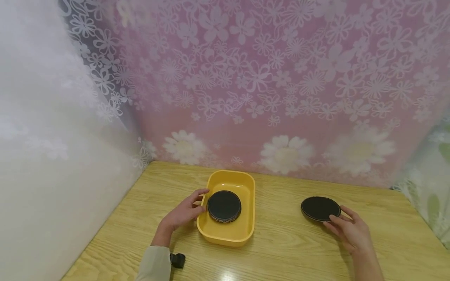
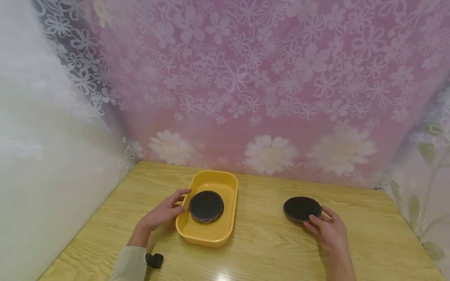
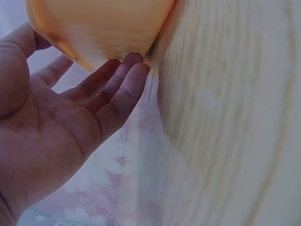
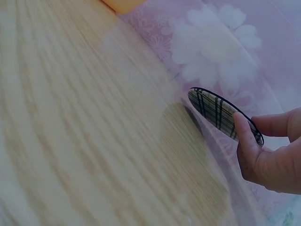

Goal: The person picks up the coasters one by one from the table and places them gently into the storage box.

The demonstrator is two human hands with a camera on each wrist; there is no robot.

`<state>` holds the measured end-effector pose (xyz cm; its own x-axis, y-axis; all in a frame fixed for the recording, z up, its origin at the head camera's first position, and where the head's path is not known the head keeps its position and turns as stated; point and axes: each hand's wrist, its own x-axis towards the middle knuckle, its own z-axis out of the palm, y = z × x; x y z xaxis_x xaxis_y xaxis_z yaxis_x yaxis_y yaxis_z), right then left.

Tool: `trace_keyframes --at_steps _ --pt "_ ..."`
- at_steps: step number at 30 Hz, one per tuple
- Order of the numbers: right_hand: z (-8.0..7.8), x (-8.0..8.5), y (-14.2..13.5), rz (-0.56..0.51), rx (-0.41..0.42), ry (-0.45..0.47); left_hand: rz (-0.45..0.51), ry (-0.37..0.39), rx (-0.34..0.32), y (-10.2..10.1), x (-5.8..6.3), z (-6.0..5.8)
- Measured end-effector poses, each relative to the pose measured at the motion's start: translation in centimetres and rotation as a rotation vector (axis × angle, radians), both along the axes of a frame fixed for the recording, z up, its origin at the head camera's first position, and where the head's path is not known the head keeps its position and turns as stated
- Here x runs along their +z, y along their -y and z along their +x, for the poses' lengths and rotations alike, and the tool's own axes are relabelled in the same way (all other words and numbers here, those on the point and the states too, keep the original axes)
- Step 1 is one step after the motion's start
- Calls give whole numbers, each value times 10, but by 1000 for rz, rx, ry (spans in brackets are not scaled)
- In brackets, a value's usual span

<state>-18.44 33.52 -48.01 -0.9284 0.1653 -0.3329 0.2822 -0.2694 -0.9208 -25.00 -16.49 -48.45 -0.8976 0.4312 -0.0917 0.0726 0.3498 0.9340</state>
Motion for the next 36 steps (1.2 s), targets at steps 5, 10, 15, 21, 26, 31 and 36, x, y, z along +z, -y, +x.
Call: trace_keyframes --at_steps 5,10,15,21,26,31,36 --pt "2 0 8 -76 20 -42 0 5 4 -1 0 0" --pt "2 2 16 -208 49 -130 -4 -1 8 0 -1 0" --pt "3 6 28 -256 76 -179 -9 -1 14 -1 -1 0" --pt "1 12 45 -210 112 -216 -17 -1 27 -2 2 1" --pt "0 17 64 -126 165 -237 -20 -4 29 -2 2 1" --pt "1 22 84 -87 206 -244 -20 -12 26 -2 1 0" --pt "2 25 104 -46 239 -240 -16 -17 13 -2 1 0"
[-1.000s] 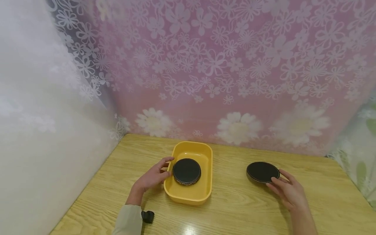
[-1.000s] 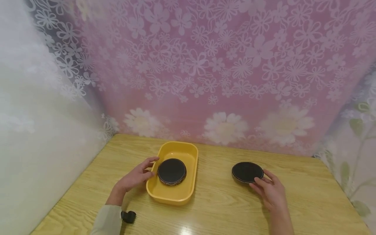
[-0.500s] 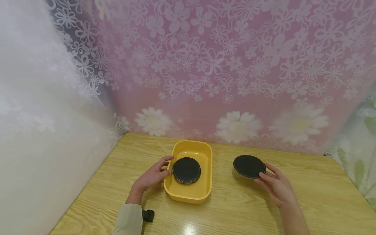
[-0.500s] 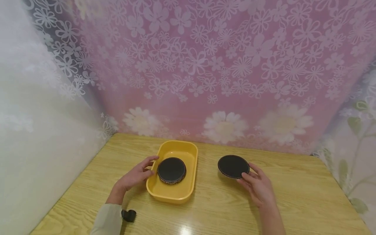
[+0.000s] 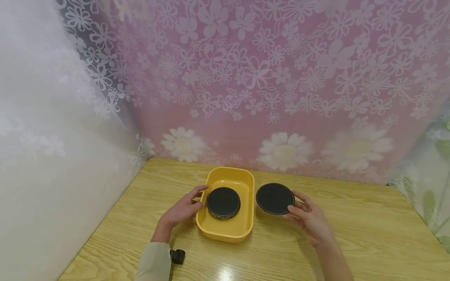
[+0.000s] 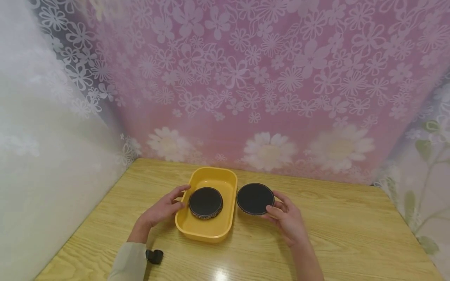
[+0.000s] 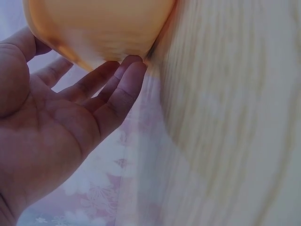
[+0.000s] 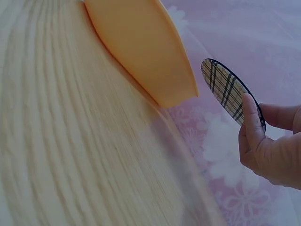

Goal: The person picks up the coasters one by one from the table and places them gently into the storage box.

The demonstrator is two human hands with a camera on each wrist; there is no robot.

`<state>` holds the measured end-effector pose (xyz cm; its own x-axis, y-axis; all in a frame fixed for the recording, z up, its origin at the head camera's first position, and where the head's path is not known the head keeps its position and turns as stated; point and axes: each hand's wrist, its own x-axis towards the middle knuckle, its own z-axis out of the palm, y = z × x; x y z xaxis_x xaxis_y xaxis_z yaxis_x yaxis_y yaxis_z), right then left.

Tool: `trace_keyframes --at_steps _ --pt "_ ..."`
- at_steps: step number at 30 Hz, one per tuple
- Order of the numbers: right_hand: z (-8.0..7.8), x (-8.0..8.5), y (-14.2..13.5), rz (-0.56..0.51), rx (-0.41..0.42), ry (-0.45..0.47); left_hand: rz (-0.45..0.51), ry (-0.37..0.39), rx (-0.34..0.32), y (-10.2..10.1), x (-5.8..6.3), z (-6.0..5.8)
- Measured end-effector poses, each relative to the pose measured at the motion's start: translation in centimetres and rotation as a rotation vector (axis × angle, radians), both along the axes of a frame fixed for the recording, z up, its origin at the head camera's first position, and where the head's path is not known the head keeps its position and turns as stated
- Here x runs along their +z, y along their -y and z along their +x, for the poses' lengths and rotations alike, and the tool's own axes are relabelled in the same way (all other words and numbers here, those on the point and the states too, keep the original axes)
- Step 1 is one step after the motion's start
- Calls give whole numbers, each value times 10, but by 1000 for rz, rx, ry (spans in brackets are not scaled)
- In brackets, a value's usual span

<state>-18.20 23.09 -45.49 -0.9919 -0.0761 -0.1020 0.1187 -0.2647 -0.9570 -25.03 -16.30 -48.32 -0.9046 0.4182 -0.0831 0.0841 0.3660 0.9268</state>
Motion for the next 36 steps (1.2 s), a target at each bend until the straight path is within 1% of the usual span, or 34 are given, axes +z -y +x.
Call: trace_keyframes --at_steps 7,13,18,21,28,36 --pt "0 -1 23 48 30 -10 6 3 -11 2 -1 -2" --pt "-3 -2 37 86 47 -17 1 -3 -10 4 1 -2" --pt "-6 -3 46 113 54 -5 6 -11 -26 4 1 -2" --pt "-8 -3 52 117 49 9 10 -11 -37 3 1 -2" --pt "-18 -2 63 126 11 19 7 -16 -35 2 1 -2" --pt "-30 -3 73 176 -11 22 13 -10 -43 3 0 -3"
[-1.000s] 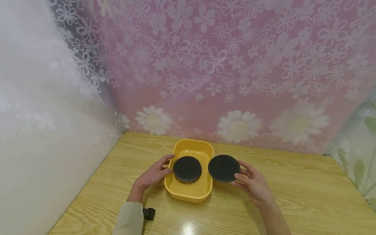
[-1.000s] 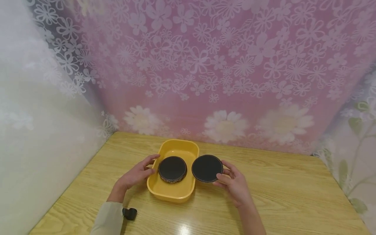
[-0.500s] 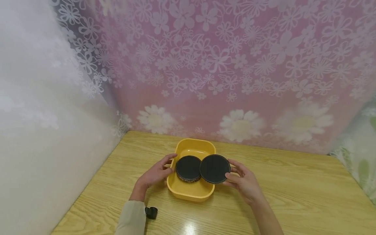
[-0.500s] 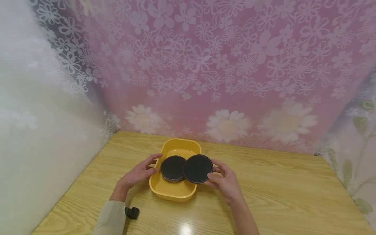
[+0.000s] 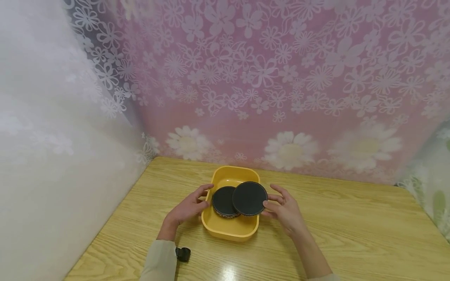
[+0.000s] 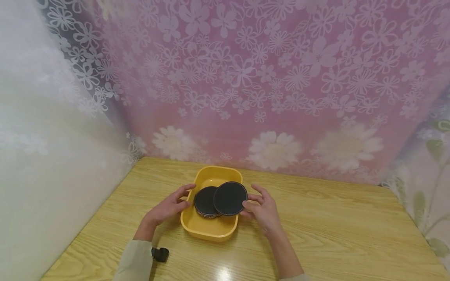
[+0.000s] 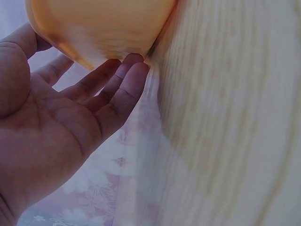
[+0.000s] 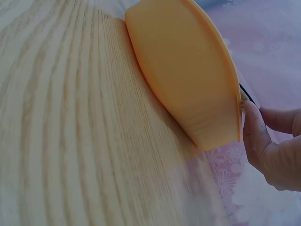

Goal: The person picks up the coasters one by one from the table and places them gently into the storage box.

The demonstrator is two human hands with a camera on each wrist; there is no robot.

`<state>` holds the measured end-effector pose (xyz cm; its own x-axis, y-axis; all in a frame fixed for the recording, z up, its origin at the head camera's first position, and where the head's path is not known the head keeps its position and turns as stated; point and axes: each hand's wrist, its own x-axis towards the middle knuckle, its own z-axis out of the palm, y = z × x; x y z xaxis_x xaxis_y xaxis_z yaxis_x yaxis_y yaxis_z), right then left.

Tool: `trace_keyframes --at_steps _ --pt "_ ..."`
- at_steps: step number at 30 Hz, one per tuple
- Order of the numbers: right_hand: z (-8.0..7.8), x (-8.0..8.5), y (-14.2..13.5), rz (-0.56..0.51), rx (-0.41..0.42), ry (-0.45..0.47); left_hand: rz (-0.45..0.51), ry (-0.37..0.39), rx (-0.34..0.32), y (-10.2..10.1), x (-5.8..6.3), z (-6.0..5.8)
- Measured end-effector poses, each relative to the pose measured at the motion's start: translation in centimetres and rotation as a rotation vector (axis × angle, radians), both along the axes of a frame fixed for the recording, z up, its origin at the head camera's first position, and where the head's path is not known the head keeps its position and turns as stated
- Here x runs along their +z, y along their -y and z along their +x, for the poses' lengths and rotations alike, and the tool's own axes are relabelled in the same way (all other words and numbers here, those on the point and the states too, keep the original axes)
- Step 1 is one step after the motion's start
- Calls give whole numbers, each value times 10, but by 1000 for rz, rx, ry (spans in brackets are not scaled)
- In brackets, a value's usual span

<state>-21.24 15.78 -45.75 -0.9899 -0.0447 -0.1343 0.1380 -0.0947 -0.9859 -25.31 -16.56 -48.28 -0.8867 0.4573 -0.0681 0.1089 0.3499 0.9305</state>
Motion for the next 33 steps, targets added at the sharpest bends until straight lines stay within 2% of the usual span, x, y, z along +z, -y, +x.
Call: trace_keyframes --at_steps 5,10,19,28,33 --pt "-6 3 7 22 4 0 -3 6 13 -1 -1 0" --pt "-13 8 16 84 7 -41 -11 7 30 0 -1 0" --pt "-25 15 41 179 30 -56 -2 5 15 0 -1 -1" --pt "-32 14 62 335 70 -68 -13 -3 9 0 1 -1" --pt "-34 13 70 401 68 -45 -17 -2 9 1 0 -2"
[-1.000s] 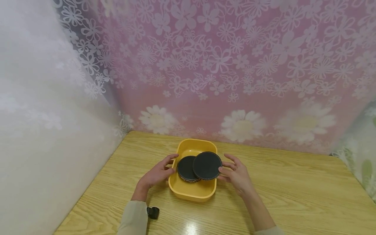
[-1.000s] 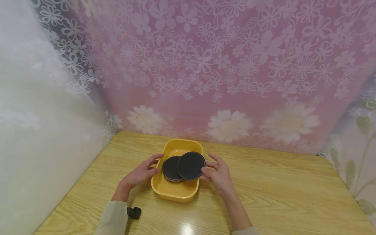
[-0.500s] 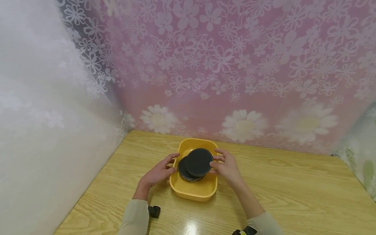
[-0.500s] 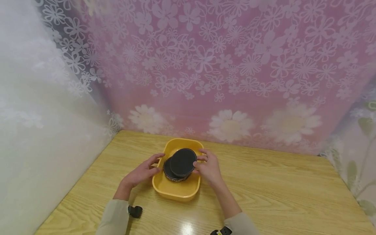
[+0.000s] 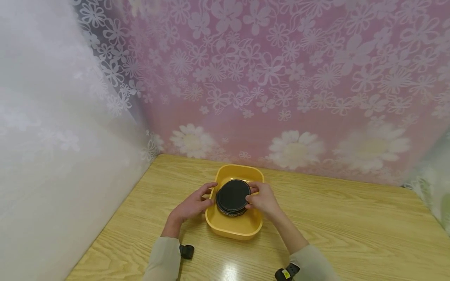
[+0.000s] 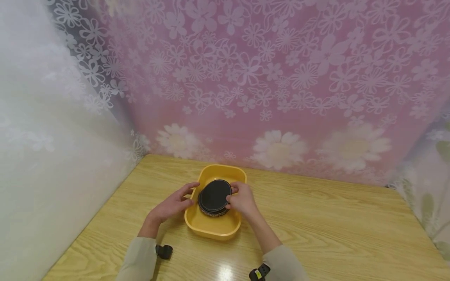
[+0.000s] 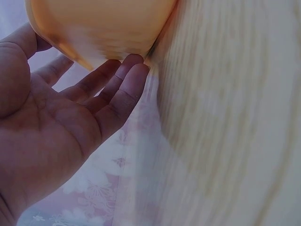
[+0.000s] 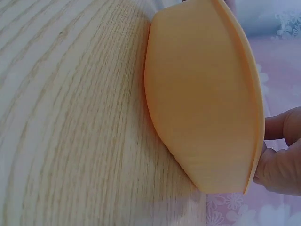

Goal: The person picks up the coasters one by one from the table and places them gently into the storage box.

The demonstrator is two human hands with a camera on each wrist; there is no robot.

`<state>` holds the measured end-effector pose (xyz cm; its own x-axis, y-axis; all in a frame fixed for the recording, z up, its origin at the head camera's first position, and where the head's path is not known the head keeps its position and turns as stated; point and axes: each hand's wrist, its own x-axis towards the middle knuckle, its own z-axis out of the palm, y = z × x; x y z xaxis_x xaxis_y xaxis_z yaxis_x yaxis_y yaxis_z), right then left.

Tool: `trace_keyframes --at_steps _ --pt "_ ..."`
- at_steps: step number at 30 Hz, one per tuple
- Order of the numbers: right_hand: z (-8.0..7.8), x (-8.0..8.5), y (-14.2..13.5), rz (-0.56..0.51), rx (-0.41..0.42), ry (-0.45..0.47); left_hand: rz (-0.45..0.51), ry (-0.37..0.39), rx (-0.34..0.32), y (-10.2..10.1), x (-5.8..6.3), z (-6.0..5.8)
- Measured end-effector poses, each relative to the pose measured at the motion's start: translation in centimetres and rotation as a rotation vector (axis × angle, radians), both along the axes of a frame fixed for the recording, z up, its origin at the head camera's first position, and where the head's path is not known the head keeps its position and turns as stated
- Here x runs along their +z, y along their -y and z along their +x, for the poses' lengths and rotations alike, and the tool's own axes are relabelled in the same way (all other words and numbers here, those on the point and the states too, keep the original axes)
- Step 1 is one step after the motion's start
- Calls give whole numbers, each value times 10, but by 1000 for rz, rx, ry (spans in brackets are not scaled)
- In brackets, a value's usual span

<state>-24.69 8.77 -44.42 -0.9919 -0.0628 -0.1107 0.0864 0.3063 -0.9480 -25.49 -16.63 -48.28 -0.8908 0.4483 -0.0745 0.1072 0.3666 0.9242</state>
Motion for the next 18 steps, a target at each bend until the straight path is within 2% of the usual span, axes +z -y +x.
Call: trace_keyframes --at_steps 11,18 --pt "-4 3 5 127 9 4 -7 2 21 0 -1 0" --pt "-6 2 6 262 57 -49 1 3 23 0 -1 0"
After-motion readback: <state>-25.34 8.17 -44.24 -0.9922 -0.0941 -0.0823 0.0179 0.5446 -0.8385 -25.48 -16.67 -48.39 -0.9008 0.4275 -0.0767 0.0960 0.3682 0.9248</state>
